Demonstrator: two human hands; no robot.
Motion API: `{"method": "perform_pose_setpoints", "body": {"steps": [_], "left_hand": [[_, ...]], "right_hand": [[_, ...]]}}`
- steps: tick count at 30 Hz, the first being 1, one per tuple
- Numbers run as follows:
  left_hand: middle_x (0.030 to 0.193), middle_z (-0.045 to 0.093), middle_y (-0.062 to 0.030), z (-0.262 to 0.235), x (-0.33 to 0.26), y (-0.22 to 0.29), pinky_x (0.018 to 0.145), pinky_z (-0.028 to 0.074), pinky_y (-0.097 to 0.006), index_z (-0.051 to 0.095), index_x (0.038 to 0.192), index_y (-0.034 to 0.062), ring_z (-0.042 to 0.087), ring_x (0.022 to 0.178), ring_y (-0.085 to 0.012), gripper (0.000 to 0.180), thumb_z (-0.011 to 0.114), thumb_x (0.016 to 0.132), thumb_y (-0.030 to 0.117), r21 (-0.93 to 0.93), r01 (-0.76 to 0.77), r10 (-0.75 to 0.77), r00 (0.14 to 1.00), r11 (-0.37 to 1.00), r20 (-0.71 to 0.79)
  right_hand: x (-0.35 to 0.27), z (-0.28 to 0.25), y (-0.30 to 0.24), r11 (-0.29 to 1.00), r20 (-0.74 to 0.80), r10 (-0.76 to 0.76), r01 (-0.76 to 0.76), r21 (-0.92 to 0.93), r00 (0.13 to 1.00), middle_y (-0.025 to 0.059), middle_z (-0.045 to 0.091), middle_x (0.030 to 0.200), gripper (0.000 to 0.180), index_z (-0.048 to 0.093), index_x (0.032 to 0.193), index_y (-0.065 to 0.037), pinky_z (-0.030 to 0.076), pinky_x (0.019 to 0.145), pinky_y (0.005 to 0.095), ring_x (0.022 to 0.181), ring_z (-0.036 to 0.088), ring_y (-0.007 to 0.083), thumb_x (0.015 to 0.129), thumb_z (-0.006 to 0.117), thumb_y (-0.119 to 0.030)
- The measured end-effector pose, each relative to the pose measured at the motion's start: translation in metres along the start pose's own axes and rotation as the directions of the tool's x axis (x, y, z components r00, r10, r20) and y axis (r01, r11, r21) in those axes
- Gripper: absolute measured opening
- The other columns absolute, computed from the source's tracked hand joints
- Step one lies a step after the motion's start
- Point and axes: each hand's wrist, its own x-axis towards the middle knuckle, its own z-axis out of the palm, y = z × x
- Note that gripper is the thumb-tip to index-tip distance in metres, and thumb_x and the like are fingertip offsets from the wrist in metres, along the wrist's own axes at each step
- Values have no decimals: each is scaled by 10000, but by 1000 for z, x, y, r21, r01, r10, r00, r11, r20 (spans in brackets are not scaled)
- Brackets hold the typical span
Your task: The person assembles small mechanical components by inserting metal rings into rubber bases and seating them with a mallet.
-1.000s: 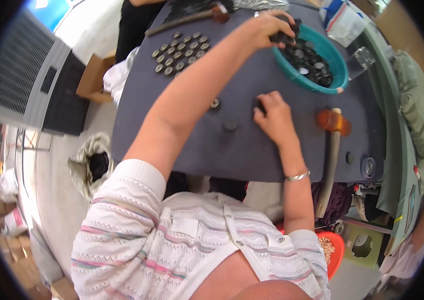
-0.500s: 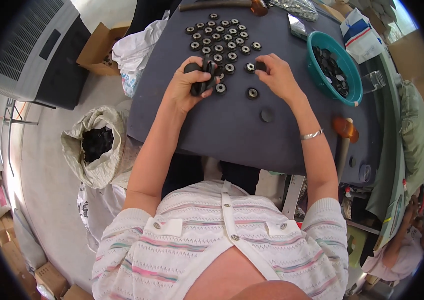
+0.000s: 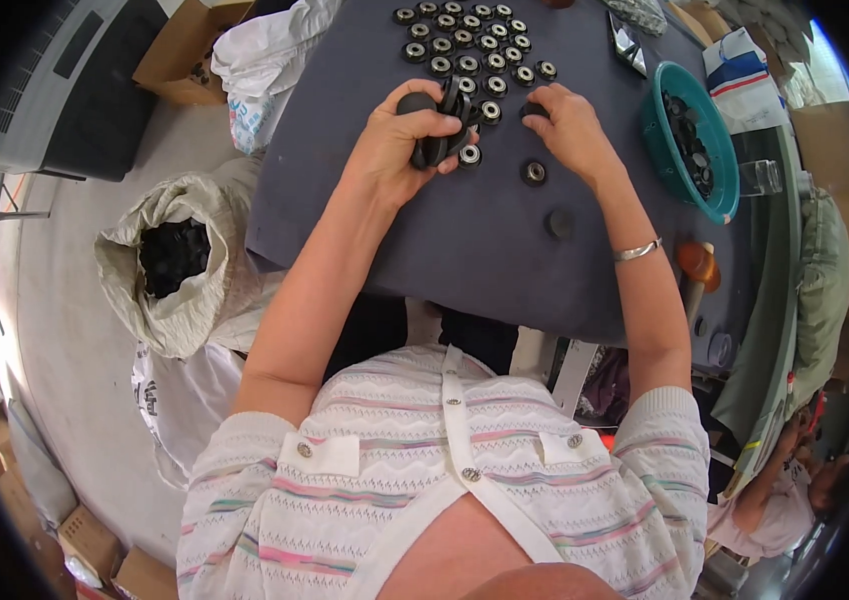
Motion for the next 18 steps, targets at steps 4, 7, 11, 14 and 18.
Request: {"method": "perform_pose_setpoints", "body": {"steps": [4,7,11,14,18], "left_hand": [[793,582,-174,-5,0,1,383,409,-320,519,903,85,650,707,-335,308,604,696,-127,-21,8,-8,1000,1000,-21],[938,599,-159,-2,-3,1,395,393,-301,514,879,90,633,755,-320,276,590,703,-109,13,41,-41,999,999,2],[913,609,-138,4,-6,1,380,398,-295,508,854,85,642,737,-312,262,598,702,-108,42,100,-101,995,994,17],[917,613,-128,0,-6,-2,370,404,-292,507,836,79,643,727,-306,251,610,698,-104,27,109,-111,990,994,83],[937,616,-118,-4,-3,-5,374,417,-289,514,827,73,644,721,-286,238,624,694,-90,-42,100,-88,972,994,219]], "right_hand": [[-2,-2,-4,996,31,60,-58,-73,998,184,594,923,253,605,965,15,472,791,434,901,586,366,784,654,-155],[-20,-15,19,966,52,185,-172,-194,981,187,603,968,292,613,1005,3,474,801,425,903,593,362,785,654,-184],[-44,-19,4,967,-181,90,-129,-218,979,170,616,1074,442,577,1161,-10,504,783,361,854,637,286,790,679,-227],[-41,-28,-53,875,-82,206,-146,462,975,132,643,999,474,553,1188,17,519,712,301,777,636,181,807,695,-225],[-36,-14,-77,517,122,209,-216,828,970,86,648,922,421,556,1184,39,511,659,254,747,599,108,838,678,-167]]}}
